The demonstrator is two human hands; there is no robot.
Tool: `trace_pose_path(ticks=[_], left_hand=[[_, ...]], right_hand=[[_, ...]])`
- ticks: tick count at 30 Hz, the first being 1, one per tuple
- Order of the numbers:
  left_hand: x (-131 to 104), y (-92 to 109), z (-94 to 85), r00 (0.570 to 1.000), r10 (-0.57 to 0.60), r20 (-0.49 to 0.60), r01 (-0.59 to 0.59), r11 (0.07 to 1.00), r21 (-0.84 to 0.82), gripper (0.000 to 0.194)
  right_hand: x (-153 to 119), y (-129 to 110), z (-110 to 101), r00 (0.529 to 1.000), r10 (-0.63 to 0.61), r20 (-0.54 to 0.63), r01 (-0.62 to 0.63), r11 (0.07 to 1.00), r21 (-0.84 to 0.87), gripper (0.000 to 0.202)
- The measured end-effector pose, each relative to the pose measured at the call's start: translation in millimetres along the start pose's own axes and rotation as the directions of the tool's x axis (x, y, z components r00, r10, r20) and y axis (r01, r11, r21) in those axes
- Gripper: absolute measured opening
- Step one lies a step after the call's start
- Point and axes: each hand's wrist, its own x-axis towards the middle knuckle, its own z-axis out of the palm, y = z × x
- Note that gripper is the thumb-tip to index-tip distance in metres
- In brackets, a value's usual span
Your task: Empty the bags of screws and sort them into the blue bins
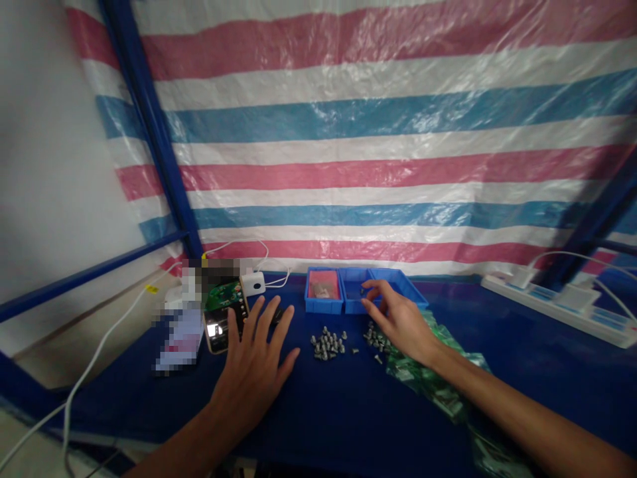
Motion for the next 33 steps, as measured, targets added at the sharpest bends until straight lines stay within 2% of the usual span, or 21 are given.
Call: trace_pose_path(ticks=[6, 10, 14, 17, 19, 22, 24, 28, 30, 33], left_hand=[[26, -7, -5.8, 0.999, 0.025, -0.039, -0.026, 1.000, -0.017, 0.057], [34, 2, -5.3, 0.985, 0.171, -0.031, -0.173, 0.982, -0.071, 0.048], [34, 16, 5.3, 0.954, 0.298, 0.036, -0.289, 0.944, -0.160, 0.045], [37, 24, 15.4, 0.944, 0.277, 0.179, -0.239, 0.949, -0.205, 0.052], [39, 28, 20.8, 0.940, 0.246, 0.234, -0.191, 0.953, -0.235, 0.053], [46, 32, 26.2, 0.915, 0.241, 0.324, -0.146, 0.945, -0.292, 0.060], [51, 33, 28.5, 0.891, 0.266, 0.369, -0.146, 0.935, -0.323, 0.057], [62, 35, 32.7, 0.843, 0.369, 0.393, -0.210, 0.896, -0.391, 0.038], [65, 36, 34.7, 0.843, 0.379, 0.382, -0.209, 0.885, -0.415, 0.032], [65, 34, 36.9, 0.852, 0.370, 0.371, -0.186, 0.875, -0.446, 0.025]], right_hand=[[0, -1, 0, 1.000, 0.004, 0.020, -0.005, 1.000, 0.019, 0.033], [-1, -3, -1, 0.999, -0.039, 0.034, 0.037, 0.998, 0.050, 0.029], [-3, -8, -5, 0.972, -0.155, 0.176, 0.132, 0.982, 0.136, 0.023], [-6, -13, -8, 0.927, -0.226, 0.300, 0.181, 0.969, 0.171, 0.023], [-7, -16, -8, 0.894, -0.267, 0.359, 0.227, 0.962, 0.148, 0.021], [-10, -15, -4, 0.856, -0.291, 0.427, 0.276, 0.956, 0.097, 0.020], [-11, -14, -1, 0.846, -0.280, 0.453, 0.269, 0.959, 0.090, 0.019], [-10, -12, 4, 0.825, -0.323, 0.464, 0.281, 0.947, 0.158, 0.012], [-9, -11, 4, 0.821, -0.341, 0.458, 0.291, 0.940, 0.178, 0.015], [-9, -11, 5, 0.840, -0.308, 0.447, 0.270, 0.951, 0.148, 0.007]])
